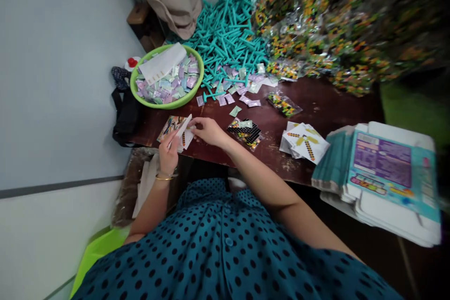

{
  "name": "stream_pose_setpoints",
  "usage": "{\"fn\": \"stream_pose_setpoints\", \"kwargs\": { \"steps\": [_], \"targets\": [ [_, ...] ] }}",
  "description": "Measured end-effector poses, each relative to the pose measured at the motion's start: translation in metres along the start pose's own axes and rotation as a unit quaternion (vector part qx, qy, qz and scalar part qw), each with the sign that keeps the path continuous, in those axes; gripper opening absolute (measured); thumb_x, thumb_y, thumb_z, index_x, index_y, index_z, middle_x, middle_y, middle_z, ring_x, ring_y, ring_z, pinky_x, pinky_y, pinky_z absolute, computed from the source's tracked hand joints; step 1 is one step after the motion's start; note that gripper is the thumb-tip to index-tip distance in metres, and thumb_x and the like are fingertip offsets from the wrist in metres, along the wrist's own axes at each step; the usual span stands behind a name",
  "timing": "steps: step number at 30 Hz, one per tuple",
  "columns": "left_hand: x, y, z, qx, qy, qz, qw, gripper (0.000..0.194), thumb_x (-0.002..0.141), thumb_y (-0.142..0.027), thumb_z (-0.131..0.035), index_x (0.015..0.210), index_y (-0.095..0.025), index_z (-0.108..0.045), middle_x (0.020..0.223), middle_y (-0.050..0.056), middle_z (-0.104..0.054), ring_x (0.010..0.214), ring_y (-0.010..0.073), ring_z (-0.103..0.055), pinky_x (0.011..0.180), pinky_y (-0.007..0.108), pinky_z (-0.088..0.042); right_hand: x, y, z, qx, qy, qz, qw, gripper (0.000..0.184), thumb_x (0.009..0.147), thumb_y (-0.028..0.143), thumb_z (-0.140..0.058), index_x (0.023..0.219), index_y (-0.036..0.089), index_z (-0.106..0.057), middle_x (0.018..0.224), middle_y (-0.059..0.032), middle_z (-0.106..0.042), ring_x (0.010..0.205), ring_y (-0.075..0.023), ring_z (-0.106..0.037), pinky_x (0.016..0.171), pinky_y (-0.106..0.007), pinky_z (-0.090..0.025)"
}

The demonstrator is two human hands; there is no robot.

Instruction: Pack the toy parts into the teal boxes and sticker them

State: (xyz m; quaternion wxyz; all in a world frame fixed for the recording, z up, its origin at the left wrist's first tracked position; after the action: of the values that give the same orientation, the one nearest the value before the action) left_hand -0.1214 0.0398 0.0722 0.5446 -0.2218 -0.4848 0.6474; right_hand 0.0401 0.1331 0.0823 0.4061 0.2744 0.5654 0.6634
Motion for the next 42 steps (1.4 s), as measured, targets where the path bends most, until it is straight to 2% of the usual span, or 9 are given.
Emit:
{"fn": "stream_pose_setpoints", "kwargs": {
  "steps": [4,11,16,23,26,32,38,40,42],
  "targets": [
    [-0.002,0.0,-0.002,-0.005,0.01,-0.018,1.0,0.046,0.098,-0.056,-0.057,0.115,-0.019,-0.078,0.12,0.012,-0.076,0.117,0.0263,-0.069,0.109,0.041,-0.051,-0.027,-0.027,0.049,-0.127,-0.115,0.077,0.982,0.024,0.091,0.023,-0.066,0.114,0.02,-0.075,0.117,-0.009,-0.072,0.094,-0.0204,-0.069,0.089,-0.036,-0.055],
    [0.005,0.002,-0.002,-0.015,-0.021,0.004,1.0,0.05,0.094,-0.061,-0.06,0.109,-0.017,-0.08,0.111,0.012,-0.079,0.108,0.0273,-0.073,0.102,0.039,-0.055,-0.061,-0.123,0.153,-0.387,-0.163,-0.106,0.901,0.017,0.085,0.018,-0.068,0.098,0.015,-0.077,0.106,-0.0149,-0.074,0.099,-0.0279,-0.063,0.09,-0.04,-0.048],
    [0.011,0.003,-0.002,-0.039,-0.053,0.034,0.997,0.052,0.092,-0.062,-0.063,0.106,-0.015,-0.08,0.106,0.011,-0.08,0.102,0.0273,-0.074,0.094,0.037,-0.058,-0.059,-0.089,0.118,-0.277,-0.268,0.04,0.922,0.019,0.097,0.029,-0.057,0.103,0.019,-0.072,0.102,-0.0098,-0.074,0.094,-0.0255,-0.065,0.088,-0.039,-0.05],
    [0.018,-0.015,0.014,-0.014,-0.064,-0.002,0.998,0.043,0.097,-0.054,-0.059,0.11,-0.019,-0.079,0.107,0.008,-0.079,0.101,0.023,-0.073,0.094,0.032,-0.056,-0.016,0.001,-0.004,-0.314,-0.031,0.341,0.885,0.03,0.106,0.028,-0.047,0.126,0.028,-0.069,0.136,-0.0046,-0.068,0.131,-0.0253,-0.053,0.117,-0.05,-0.032],
    [0.012,-0.004,0.01,0.065,-0.063,-0.067,0.994,0.039,0.101,-0.047,-0.053,0.116,-0.02,-0.076,0.113,0.009,-0.077,0.106,0.0239,-0.071,0.099,0.036,-0.054,-0.018,-0.024,0.035,-0.318,-0.106,0.254,0.907,0.033,0.105,0.029,-0.048,0.131,0.027,-0.067,0.136,-0.0075,-0.067,0.13,-0.027,-0.052,0.114,-0.051,-0.034],
    [0.003,0.058,-0.041,0.262,0.199,-0.176,0.928,0.048,0.09,-0.052,-0.068,0.127,-0.021,-0.073,0.13,0.018,-0.071,0.131,0.0378,-0.06,0.116,0.054,-0.038,-0.083,-0.121,0.142,-0.409,-0.163,-0.049,0.896,0.074,0.082,0.042,-0.078,0.147,0.018,-0.053,0.149,-0.0214,-0.052,0.137,-0.044,-0.044,0.109,-0.062,-0.038],
    [-0.002,0.029,-0.089,0.135,0.209,-0.146,0.957,0.066,0.088,-0.061,-0.068,0.139,-0.02,-0.063,0.147,0.018,-0.058,0.145,0.0364,-0.046,0.124,0.056,-0.029,-0.113,-0.135,0.14,-0.308,-0.306,-0.078,0.897,0.057,0.09,0.03,-0.062,0.145,0.017,-0.052,0.147,-0.021,-0.048,0.137,-0.0343,-0.049,0.114,-0.051,-0.043],
    [-0.009,0.005,-0.115,-0.045,0.268,-0.041,0.962,0.069,0.088,-0.067,-0.063,0.141,-0.021,-0.06,0.144,0.017,-0.06,0.136,0.0333,-0.055,0.117,0.052,-0.04,-0.114,-0.117,0.129,-0.279,-0.355,-0.043,0.891,0.06,0.091,0.03,-0.06,0.149,0.019,-0.047,0.148,-0.0201,-0.046,0.141,-0.0336,-0.045,0.118,-0.052,-0.04],
    [-0.015,-0.013,-0.139,-0.256,0.344,0.118,0.896,0.084,0.084,-0.083,-0.054,0.141,-0.021,-0.059,0.14,0.018,-0.063,0.125,0.0329,-0.063,0.108,0.05,-0.05,-0.116,-0.096,0.114,-0.27,-0.304,0.026,0.913,0.062,0.091,0.03,-0.062,0.15,0.023,-0.046,0.149,-0.0177,-0.046,0.143,-0.0331,-0.043,0.118,-0.053,-0.039]
  ]
}}
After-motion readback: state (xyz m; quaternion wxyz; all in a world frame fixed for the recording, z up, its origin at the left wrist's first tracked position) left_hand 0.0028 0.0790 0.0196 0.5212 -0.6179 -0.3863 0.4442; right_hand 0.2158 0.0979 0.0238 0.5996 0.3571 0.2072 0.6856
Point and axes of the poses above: each hand's wrist, its own x-axis towards the middle knuckle, its own z-axis out of the back of the hand, y = z × x, the point moved 1 cm from there along x, towards the middle knuckle
